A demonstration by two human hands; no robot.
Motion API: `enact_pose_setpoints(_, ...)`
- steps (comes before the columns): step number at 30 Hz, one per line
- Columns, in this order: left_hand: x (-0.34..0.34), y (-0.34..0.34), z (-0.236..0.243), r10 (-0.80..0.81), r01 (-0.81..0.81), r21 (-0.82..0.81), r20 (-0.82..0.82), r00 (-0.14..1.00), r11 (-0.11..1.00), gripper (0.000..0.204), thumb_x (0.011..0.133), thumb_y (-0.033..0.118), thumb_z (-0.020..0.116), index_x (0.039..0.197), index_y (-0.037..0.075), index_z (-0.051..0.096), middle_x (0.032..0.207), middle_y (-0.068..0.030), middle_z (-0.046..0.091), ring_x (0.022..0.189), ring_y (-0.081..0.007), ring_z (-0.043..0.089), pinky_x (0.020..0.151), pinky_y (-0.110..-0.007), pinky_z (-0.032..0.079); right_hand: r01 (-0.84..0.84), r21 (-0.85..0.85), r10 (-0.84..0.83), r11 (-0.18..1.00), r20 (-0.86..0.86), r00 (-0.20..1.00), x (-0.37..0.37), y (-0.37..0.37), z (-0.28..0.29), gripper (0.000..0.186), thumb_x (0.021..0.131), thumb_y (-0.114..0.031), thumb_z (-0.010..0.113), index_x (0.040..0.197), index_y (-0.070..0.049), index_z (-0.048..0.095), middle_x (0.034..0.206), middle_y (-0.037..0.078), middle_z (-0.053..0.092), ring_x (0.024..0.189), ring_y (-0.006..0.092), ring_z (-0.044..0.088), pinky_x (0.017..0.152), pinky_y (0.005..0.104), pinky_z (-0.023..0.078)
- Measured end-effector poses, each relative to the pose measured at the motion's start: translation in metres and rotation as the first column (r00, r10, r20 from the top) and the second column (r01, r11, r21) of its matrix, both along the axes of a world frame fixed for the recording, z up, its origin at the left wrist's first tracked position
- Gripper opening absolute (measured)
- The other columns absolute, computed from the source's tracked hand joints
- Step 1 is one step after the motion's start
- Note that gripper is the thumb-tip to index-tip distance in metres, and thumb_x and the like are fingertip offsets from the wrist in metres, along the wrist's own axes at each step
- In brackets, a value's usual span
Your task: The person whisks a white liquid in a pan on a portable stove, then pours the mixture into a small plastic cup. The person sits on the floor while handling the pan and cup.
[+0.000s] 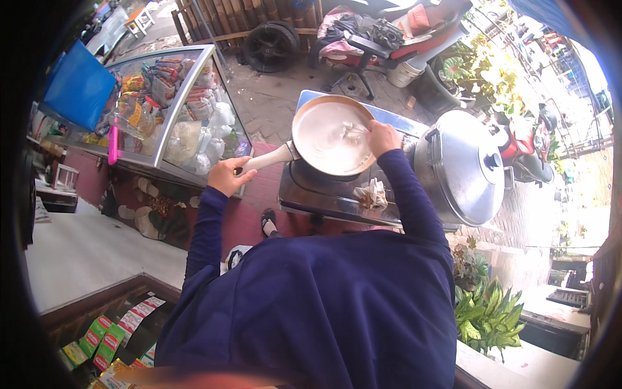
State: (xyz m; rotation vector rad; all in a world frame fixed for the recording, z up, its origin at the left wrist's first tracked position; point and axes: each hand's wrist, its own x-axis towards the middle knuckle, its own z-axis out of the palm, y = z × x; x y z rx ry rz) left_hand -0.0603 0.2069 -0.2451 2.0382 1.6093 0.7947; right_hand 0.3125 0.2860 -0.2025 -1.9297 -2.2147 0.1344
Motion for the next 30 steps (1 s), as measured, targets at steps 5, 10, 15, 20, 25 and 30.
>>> enact_pose_setpoints(5, -0.001, 0.001, 0.000, -0.019, 0.019, 0.006, -0.013, 1.000, 1.000, 0.043, 0.073, 0.041, 0.068, 0.100, 0.009, 0.065, 0.080, -0.0094, 0.066, 0.067, -0.0211, 0.064, 0.062, -0.031, 0.050, -0.234, -0.231, 0.205, 0.944, -0.143, 0.968, 0.002, 0.011, 0.000, 0.017, 0.074, -0.023, 0.064, 0.078, -0.006, 0.064, 0.070, 0.017, 0.062, 0.069, 0.0336, 0.061, 0.068, 0.0396, 0.048)
enact_pose_setpoints(10, -0.001, 0.001, 0.002, -0.036, 0.036, -0.059, -0.007, 0.999, 0.998, 0.044, 0.073, 0.041, 0.068, 0.101, 0.007, 0.065, 0.087, -0.0112, 0.066, 0.071, -0.0229, 0.064, 0.065, -0.031, 0.050, 0.024, 0.029, -0.020, 0.999, -0.135, 0.991, 0.002, 0.016, -0.002, 0.016, 0.074, -0.022, 0.062, 0.077, -0.006, 0.065, 0.070, 0.017, 0.063, 0.073, 0.0328, 0.062, 0.071, 0.0405, 0.049)
enact_pose_setpoints(15, -0.002, 0.001, 0.000, -0.044, 0.045, 0.027, -0.022, 0.999, 0.999, 0.041, 0.074, 0.040, 0.068, 0.099, 0.008, 0.065, 0.081, -0.0097, 0.065, 0.065, -0.0219, 0.063, 0.061, -0.031, 0.049, -0.094, -0.209, 0.094, 0.973, -0.007, 0.996, 0.012, 0.028, 0.002, 0.019, 0.073, -0.024, 0.063, 0.078, -0.005, 0.063, 0.068, 0.015, 0.062, 0.066, 0.0308, 0.061, 0.066, 0.0387, 0.048)
enact_pose_setpoints(20, -0.003, 0.002, -0.001, -0.059, 0.059, 0.031, -0.005, 0.998, 0.998, 0.041, 0.073, 0.040, 0.068, 0.099, 0.007, 0.065, 0.080, -0.0097, 0.065, 0.065, -0.0219, 0.063, 0.060, -0.032, 0.049, 0.051, 0.004, -0.050, 0.999, -0.128, 0.990, 0.001, 0.050, -0.006, 0.016, 0.075, -0.023, 0.061, 0.077, -0.008, 0.064, 0.076, 0.016, 0.064, 0.075, 0.0330, 0.062, 0.072, 0.0412, 0.049)
enact_pose_setpoints(25, -0.004, 0.003, -0.001, -0.059, 0.059, 0.031, 0.004, 0.998, 0.998, 0.041, 0.073, 0.039, 0.068, 0.099, 0.008, 0.065, 0.080, -0.0095, 0.065, 0.064, -0.0214, 0.063, 0.059, -0.032, 0.049, -0.298, -0.325, 0.295, 0.898, -0.059, 0.954, -0.004, 0.056, 0.001, 0.017, 0.071, -0.025, 0.064, 0.078, -0.009, 0.065, 0.073, 0.013, 0.063, 0.073, 0.0314, 0.062, 0.071, 0.0399, 0.048)
enact_pose_setpoints(30, -0.003, 0.002, -0.004, -0.046, 0.046, 0.072, 0.004, 0.999, 0.996, 0.041, 0.072, 0.040, 0.069, 0.098, 0.008, 0.065, 0.079, -0.0095, 0.065, 0.062, -0.0214, 0.062, 0.059, -0.032, 0.049, 0.028, 0.066, -0.036, 0.997, 0.126, 0.991, -0.011, 0.067, 0.022, 0.018, 0.070, -0.026, 0.066, 0.077, -0.009, 0.065, 0.070, 0.014, 0.063, 0.070, 0.0304, 0.062, 0.066, 0.0395, 0.048)
